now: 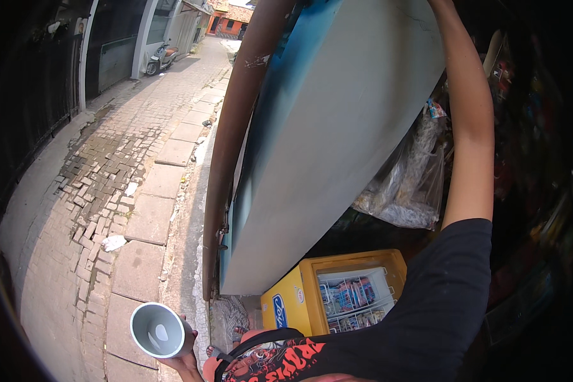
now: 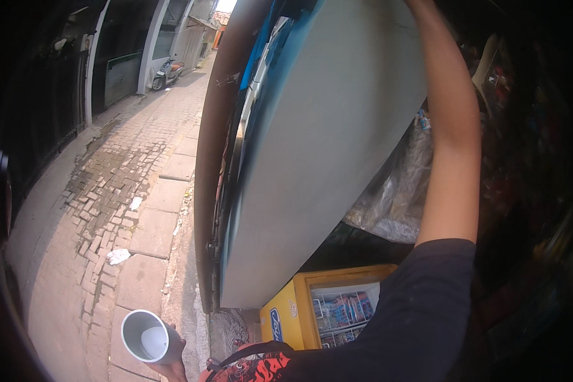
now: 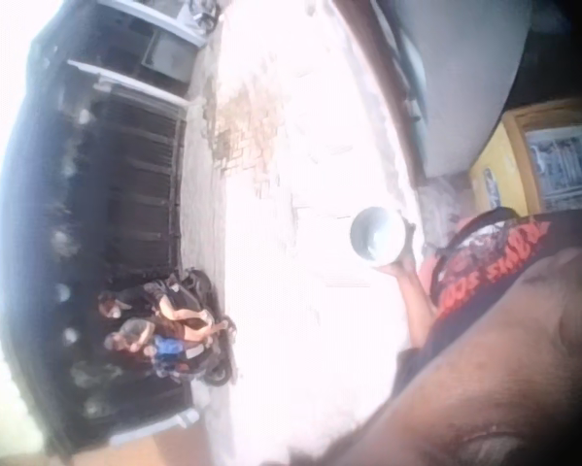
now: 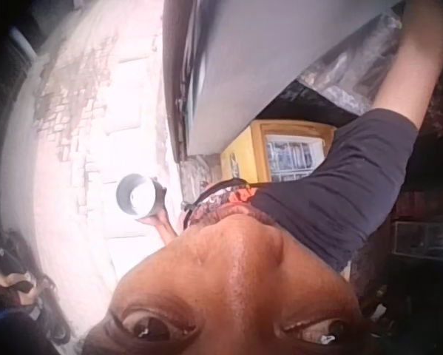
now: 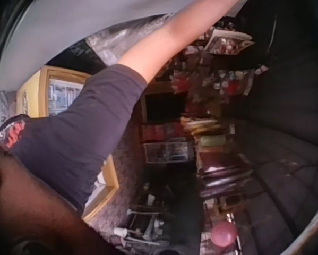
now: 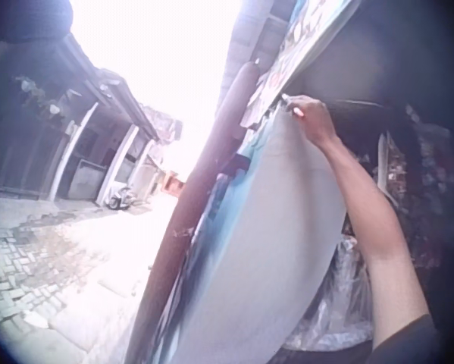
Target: The person paints a vertical wall surface with a paintbrush, repeatedly dipping the brush into a small bucket of paint held in the other hand. The person works near a yellow freezer and a metal gate, applying paint in vertical strokes.
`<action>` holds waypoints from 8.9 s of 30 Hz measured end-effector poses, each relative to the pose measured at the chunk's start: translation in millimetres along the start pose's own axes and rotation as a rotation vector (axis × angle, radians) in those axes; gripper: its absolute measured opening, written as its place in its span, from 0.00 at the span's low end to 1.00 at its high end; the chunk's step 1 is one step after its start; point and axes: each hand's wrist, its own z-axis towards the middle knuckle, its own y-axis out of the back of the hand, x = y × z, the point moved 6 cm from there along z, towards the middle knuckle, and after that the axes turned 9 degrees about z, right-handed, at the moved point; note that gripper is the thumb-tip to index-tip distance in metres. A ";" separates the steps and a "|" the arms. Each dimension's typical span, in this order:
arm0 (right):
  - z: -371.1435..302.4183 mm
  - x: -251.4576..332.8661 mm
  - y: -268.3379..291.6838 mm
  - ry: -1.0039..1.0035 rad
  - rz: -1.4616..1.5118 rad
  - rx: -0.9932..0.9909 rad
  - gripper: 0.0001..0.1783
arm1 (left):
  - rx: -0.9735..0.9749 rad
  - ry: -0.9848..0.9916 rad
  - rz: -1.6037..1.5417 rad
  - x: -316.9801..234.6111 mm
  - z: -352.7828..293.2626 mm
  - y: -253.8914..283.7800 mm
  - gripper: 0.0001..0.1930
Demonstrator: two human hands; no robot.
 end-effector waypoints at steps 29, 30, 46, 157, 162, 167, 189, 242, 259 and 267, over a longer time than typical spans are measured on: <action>-482.6 556.4 -81.9 -0.572 0.621 0.615 0.03 | 0.566 0.226 -0.204 -2.9 9.1 -35.9 0.50; -488.6 564.6 -80.8 -0.618 0.637 0.679 0.04 | 0.619 0.202 -0.157 -3.8 4.0 -37.0 0.50; -595.4 742.6 159.5 -2.512 1.094 0.222 0.08 | 0.760 0.525 -0.175 57.9 -44.2 -75.8 0.48; -405.5 472.7 22.1 -1.033 1.434 1.205 0.12 | 0.701 0.893 0.277 259.5 37.7 -144.7 0.41; -417.6 425.9 38.5 -1.291 1.370 0.994 0.15 | 0.618 0.842 0.316 251.4 37.9 -149.5 0.41; -442.1 408.5 58.5 -1.602 1.427 0.620 0.14 | 0.593 0.884 0.297 247.8 45.8 -153.9 0.41; -451.2 454.9 86.0 -1.549 1.292 0.556 0.11 | 0.636 0.842 0.262 245.3 29.8 -142.8 0.41; -548.6 531.4 132.1 -2.449 1.496 -0.283 0.12 | 0.659 0.738 0.213 236.6 8.5 -113.7 0.43; -531.2 413.6 125.9 -2.280 1.410 -0.632 0.11 | 0.575 0.734 0.140 235.8 7.5 -120.4 0.46; -413.1 165.0 138.0 -1.262 0.844 -0.759 0.17 | 0.546 0.714 0.251 229.4 12.3 -114.8 0.51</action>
